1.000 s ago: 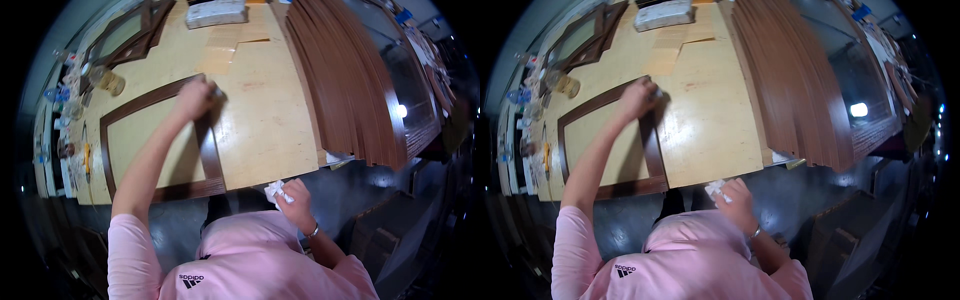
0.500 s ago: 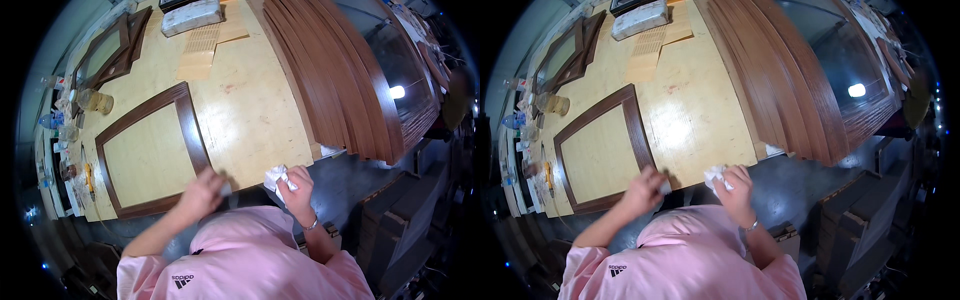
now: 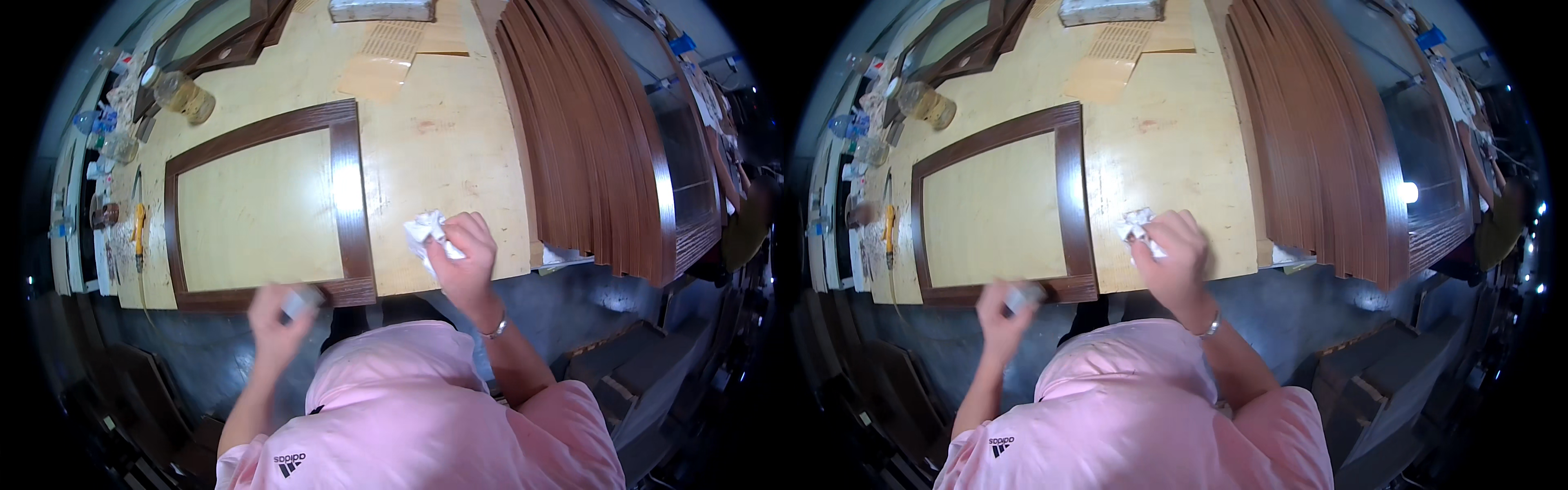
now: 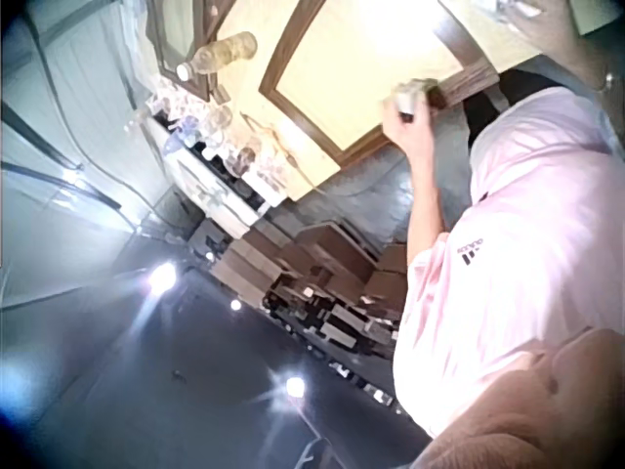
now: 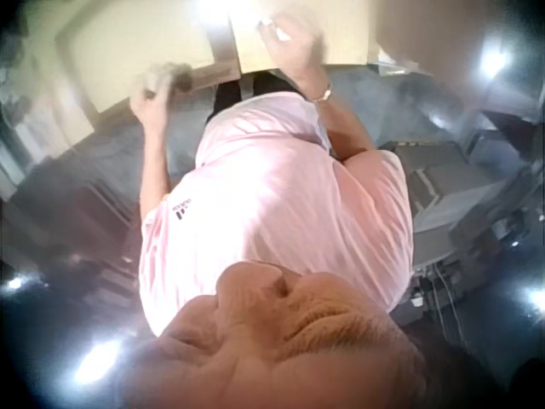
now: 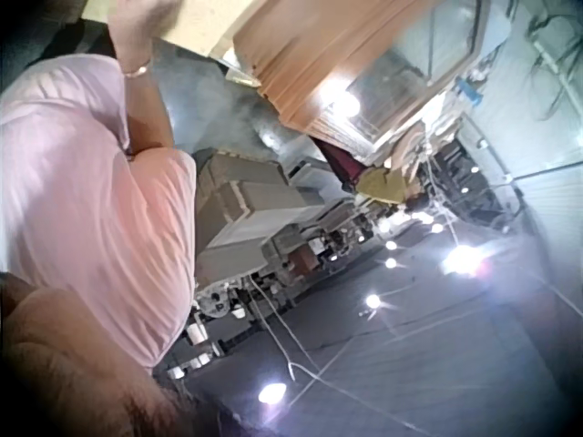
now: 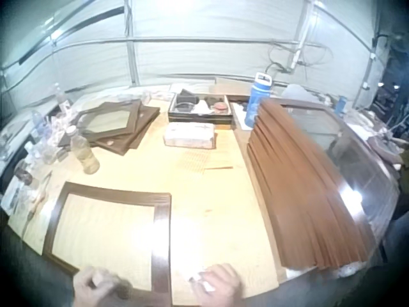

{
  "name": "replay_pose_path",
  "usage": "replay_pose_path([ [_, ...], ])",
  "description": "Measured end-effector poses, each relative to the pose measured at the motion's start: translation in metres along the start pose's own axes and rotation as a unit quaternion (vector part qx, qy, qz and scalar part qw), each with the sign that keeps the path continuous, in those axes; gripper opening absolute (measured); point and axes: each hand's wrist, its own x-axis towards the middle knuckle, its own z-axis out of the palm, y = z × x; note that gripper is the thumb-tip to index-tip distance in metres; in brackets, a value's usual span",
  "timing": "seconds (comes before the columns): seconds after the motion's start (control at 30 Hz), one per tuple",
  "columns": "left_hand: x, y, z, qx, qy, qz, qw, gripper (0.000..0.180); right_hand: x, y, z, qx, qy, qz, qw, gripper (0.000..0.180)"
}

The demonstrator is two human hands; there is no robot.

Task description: The person wipes a wooden frame with a cloth, applies a brown substance from a container with a small block, and rubs the edges of the frame.

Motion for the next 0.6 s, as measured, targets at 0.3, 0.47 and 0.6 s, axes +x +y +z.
replay_pose_path([
  [0.3, 0.028, -0.119, 0.005, -0.258, 0.333, -0.260, 0.869, 0.032, -0.064, -0.025, 0.093, -0.114, -0.303, -0.265, 0.908, 0.048],
  [0.47, 0.022, -0.120, 0.005, -0.276, 0.340, -0.239, 0.867, 0.029, -0.065, 0.011, 0.013, -0.102, -0.286, -0.166, 0.938, 0.046],
  [0.6, 0.021, -0.121, 0.010, -0.263, 0.326, -0.201, 0.886, 0.026, -0.044, -0.014, 0.020, -0.148, -0.216, -0.136, 0.956, 0.042],
])
